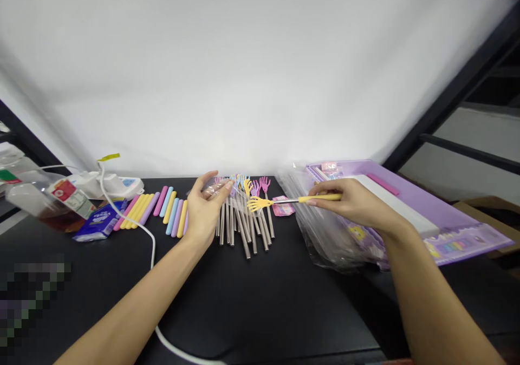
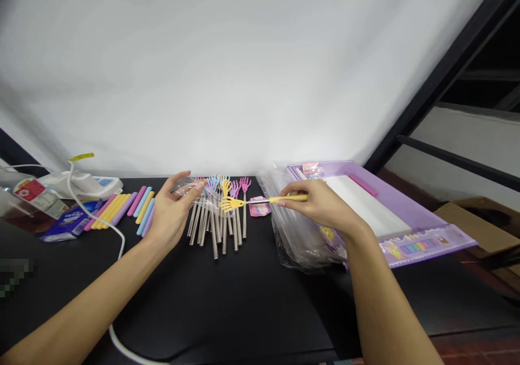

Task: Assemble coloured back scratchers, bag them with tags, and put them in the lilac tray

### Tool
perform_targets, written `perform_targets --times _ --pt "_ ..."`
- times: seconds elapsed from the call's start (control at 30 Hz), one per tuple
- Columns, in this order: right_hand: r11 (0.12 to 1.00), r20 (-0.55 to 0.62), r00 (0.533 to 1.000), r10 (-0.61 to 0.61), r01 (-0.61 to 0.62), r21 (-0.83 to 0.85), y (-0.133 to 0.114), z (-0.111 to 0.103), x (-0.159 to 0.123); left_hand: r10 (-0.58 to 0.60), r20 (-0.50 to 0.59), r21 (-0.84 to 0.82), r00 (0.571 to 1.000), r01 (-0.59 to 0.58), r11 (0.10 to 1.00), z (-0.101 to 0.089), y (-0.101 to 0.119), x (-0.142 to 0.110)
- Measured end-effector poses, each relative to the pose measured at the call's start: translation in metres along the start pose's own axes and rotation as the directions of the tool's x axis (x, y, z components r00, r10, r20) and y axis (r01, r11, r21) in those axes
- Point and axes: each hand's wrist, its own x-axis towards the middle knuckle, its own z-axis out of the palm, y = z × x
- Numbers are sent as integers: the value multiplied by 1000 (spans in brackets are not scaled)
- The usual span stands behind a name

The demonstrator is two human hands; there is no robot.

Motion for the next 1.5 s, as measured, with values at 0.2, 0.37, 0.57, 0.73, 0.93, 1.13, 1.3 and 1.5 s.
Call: perform_targets --times 0.2,0.37,0.57,0.73,0.93,1.13,1.3,1.5 --pt "1000 56 998 13 -14 22 -2 -1 -1 1 -21 -46 1000 -2 999 3 4 -2" --pt "996 107 994 -20 10 92 -6 3 1 7 -11 -83 1000 -8 997 4 3 -3" --pt "980 11 998 -59 56 190 -7 10 4 12 -1 8 1000 -12 1000 5 1 -6" --pt "957 50 997 -62 45 286 -18 29 9 42 134 110 990 -57 992 10 3 -13" --pt "831 27 998 -49 26 555 -39 62 12 31 149 126 988 -50 991 13 3 -18" --pt "766 299 942 -155 -77 639 -40 48 5 48 114 125 992 -62 990 7 8 -11" --pt "761 323 938 -129 -116 639 -29 36 4 45 103 54 994 -51 997 0 12 -2" --pt "826 128 984 -122 30 563 -34 55 8 32 156 -7 987 -31 999 2 14 -6"
